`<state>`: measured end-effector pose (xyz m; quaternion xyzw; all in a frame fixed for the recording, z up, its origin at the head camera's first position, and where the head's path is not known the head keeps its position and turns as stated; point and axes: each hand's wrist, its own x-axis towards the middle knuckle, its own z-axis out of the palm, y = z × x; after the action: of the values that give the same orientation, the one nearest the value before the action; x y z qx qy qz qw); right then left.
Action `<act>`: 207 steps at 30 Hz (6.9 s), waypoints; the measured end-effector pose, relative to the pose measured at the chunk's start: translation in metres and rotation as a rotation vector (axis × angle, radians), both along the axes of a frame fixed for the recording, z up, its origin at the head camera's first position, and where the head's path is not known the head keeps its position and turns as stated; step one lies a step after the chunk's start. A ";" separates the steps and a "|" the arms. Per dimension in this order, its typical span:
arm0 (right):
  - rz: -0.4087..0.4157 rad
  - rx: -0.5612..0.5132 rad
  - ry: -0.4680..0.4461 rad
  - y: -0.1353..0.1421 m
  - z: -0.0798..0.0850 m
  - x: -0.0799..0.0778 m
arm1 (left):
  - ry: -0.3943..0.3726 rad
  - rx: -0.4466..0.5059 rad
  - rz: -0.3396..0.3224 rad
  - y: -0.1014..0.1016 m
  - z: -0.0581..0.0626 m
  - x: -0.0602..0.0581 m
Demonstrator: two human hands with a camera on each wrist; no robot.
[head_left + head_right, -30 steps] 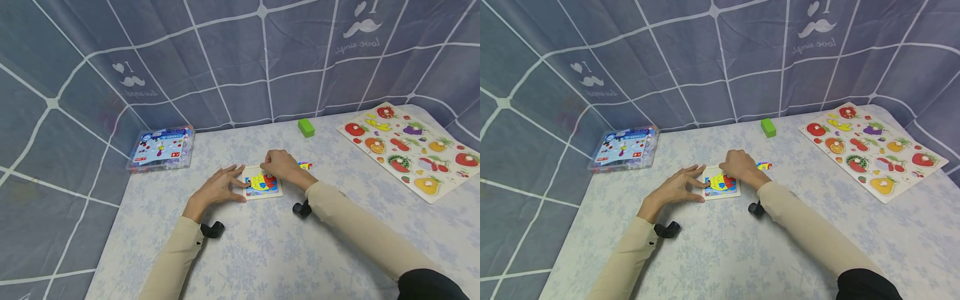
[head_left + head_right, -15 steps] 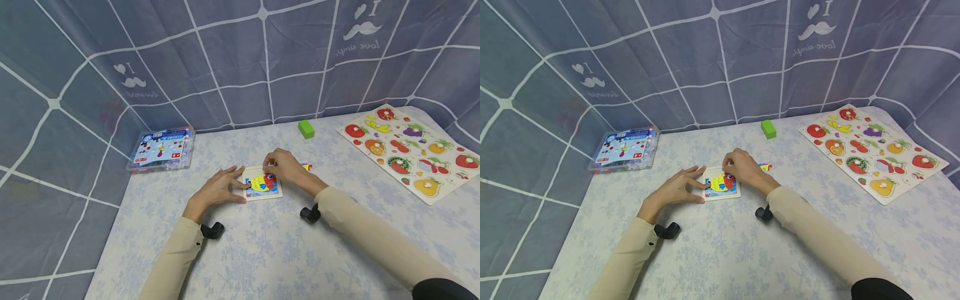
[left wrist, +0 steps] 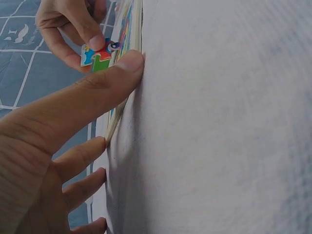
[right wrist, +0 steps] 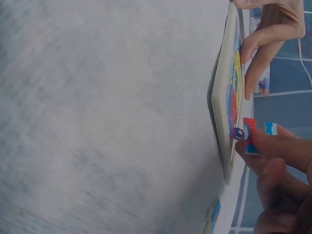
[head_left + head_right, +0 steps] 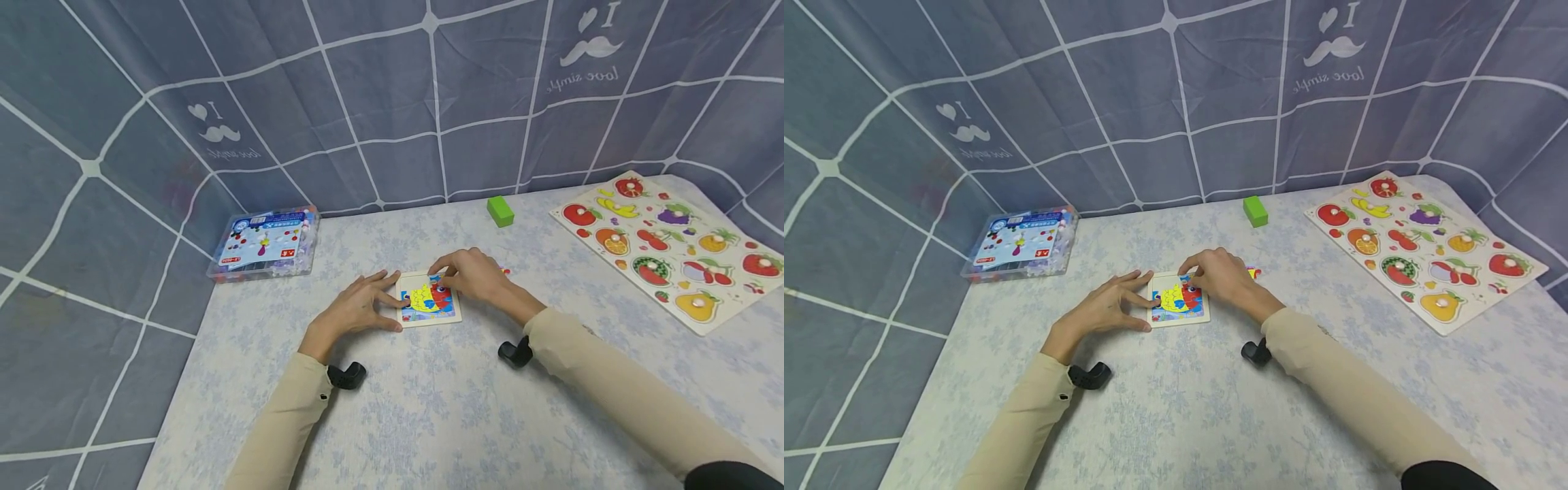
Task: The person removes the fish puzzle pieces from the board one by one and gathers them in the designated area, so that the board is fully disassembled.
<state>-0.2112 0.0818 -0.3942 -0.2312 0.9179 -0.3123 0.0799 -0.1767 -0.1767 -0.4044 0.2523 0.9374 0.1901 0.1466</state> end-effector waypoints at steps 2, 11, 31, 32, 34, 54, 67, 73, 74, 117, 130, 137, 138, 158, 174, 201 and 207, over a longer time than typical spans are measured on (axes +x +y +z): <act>-0.022 -0.024 -0.005 0.004 -0.002 0.000 | -0.003 -0.001 0.002 0.001 0.000 0.000; -0.108 -0.122 -0.051 0.049 0.001 -0.004 | -0.003 0.019 -0.003 0.004 0.002 -0.001; -0.251 -0.020 -0.071 0.125 -0.009 0.000 | 0.001 0.025 -0.005 -0.002 0.001 0.001; -0.260 -0.018 -0.080 0.125 -0.009 -0.001 | 0.003 0.023 -0.005 -0.002 0.001 0.002; -0.276 -0.009 -0.086 0.125 -0.009 -0.002 | 0.007 0.029 -0.006 -0.001 0.000 0.002; -0.290 0.121 -0.174 0.123 0.001 -0.015 | 0.018 0.044 -0.004 0.000 -0.001 0.001; -0.284 0.088 -0.172 0.126 -0.004 -0.017 | 0.012 0.047 0.002 0.000 -0.003 0.002; -0.300 0.084 -0.167 0.125 -0.006 -0.018 | -0.001 0.041 0.007 0.000 -0.001 0.002; -0.301 0.082 -0.167 0.125 -0.006 -0.018 | -0.001 0.040 0.006 0.000 -0.001 0.001; -0.006 -0.086 -0.058 0.028 -0.001 -0.008 | 0.004 0.044 0.000 0.000 -0.003 0.000; 0.145 0.040 -0.135 -0.040 -0.004 0.008 | 0.012 0.061 -0.029 -0.002 -0.002 -0.001; 0.095 0.090 -0.089 -0.045 -0.002 0.012 | 0.017 0.064 -0.033 -0.002 -0.002 -0.001; 0.092 0.095 -0.088 -0.045 -0.001 0.012 | 0.021 0.062 -0.038 -0.002 -0.002 -0.001; 0.060 0.129 -0.115 -0.050 0.002 0.009 | -0.007 0.045 -0.068 -0.001 0.002 -0.001; 0.135 0.002 -0.142 -0.048 -0.002 0.011 | -0.040 0.053 -0.051 0.002 0.005 -0.002; 0.028 -0.157 -0.135 -0.012 -0.002 0.010 | -0.049 0.032 -0.034 0.002 0.002 -0.001; 0.007 -0.194 -0.118 0.014 -0.005 0.013 | -0.043 0.022 -0.026 0.002 0.003 -0.001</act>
<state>-0.1987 0.0958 -0.3995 -0.2221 0.8764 -0.4123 0.1120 -0.1777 -0.1747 -0.4012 0.2620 0.9285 0.2040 0.1666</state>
